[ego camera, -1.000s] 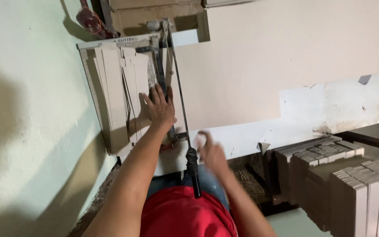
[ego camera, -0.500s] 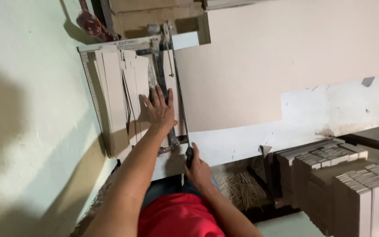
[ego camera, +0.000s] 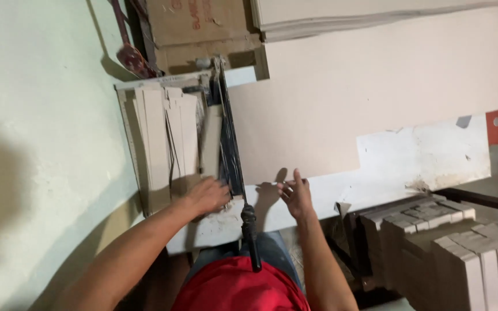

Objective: The person repeatedly places large sheets of paper into a manual paper cutter, aligns them, and pulls the lever to cut them into smaller pieces. The cut pieces are stacked on the left side of the machine.

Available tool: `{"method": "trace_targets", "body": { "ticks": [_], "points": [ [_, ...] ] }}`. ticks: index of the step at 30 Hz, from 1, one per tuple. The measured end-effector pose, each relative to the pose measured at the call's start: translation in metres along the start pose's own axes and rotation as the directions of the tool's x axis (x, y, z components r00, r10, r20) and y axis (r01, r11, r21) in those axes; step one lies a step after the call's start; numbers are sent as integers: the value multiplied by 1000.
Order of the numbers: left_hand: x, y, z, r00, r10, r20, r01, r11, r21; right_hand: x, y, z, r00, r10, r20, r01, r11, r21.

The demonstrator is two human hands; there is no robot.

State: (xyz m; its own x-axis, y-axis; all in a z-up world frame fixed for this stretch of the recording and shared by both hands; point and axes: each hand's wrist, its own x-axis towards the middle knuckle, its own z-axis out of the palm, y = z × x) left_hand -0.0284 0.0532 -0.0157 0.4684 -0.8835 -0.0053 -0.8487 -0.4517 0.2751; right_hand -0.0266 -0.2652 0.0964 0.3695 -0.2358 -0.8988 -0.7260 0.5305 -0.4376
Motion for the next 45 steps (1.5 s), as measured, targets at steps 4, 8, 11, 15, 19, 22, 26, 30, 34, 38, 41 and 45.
{"method": "trace_targets", "body": {
  "ticks": [4,8,11,15,19,22,26,30,34,38,41,45],
  "points": [
    [-52,-35,-18,953,-117,278,115,993,25,22,25,-22,998,-18,60,11,993,115],
    [-48,-51,-95,951,-233,201,221,972,80,10,48,-35,998,-21,58,19,999,39],
    [-7,-37,-122,887,-421,191,418,907,57,21,54,-10,995,-36,94,45,995,-93],
    [66,-31,-177,709,-634,307,682,728,-70,2,21,24,991,-61,118,71,994,-84],
    [112,-26,-172,410,-706,578,828,553,88,6,16,21,987,-13,160,55,963,-264],
    [121,-21,-176,327,-737,592,790,557,257,-11,10,26,975,-20,223,178,673,-718],
    [122,-18,-172,314,-748,585,768,562,306,-164,-16,72,915,-77,396,400,50,-915],
    [121,-24,-148,325,-762,561,782,550,293,-171,37,70,939,5,345,345,-32,-938],
    [120,-30,-130,355,-754,553,836,521,174,-65,129,31,888,-229,399,376,-139,-916],
    [118,-30,-130,350,-764,542,833,519,193,-44,150,19,805,-342,484,460,-154,-874],
    [119,-26,-132,349,-769,536,843,508,179,-70,137,22,814,-322,484,465,-139,-874],
    [121,-31,-138,346,-758,553,838,515,181,-25,160,16,746,-405,528,464,-253,-849]
  ]
}}
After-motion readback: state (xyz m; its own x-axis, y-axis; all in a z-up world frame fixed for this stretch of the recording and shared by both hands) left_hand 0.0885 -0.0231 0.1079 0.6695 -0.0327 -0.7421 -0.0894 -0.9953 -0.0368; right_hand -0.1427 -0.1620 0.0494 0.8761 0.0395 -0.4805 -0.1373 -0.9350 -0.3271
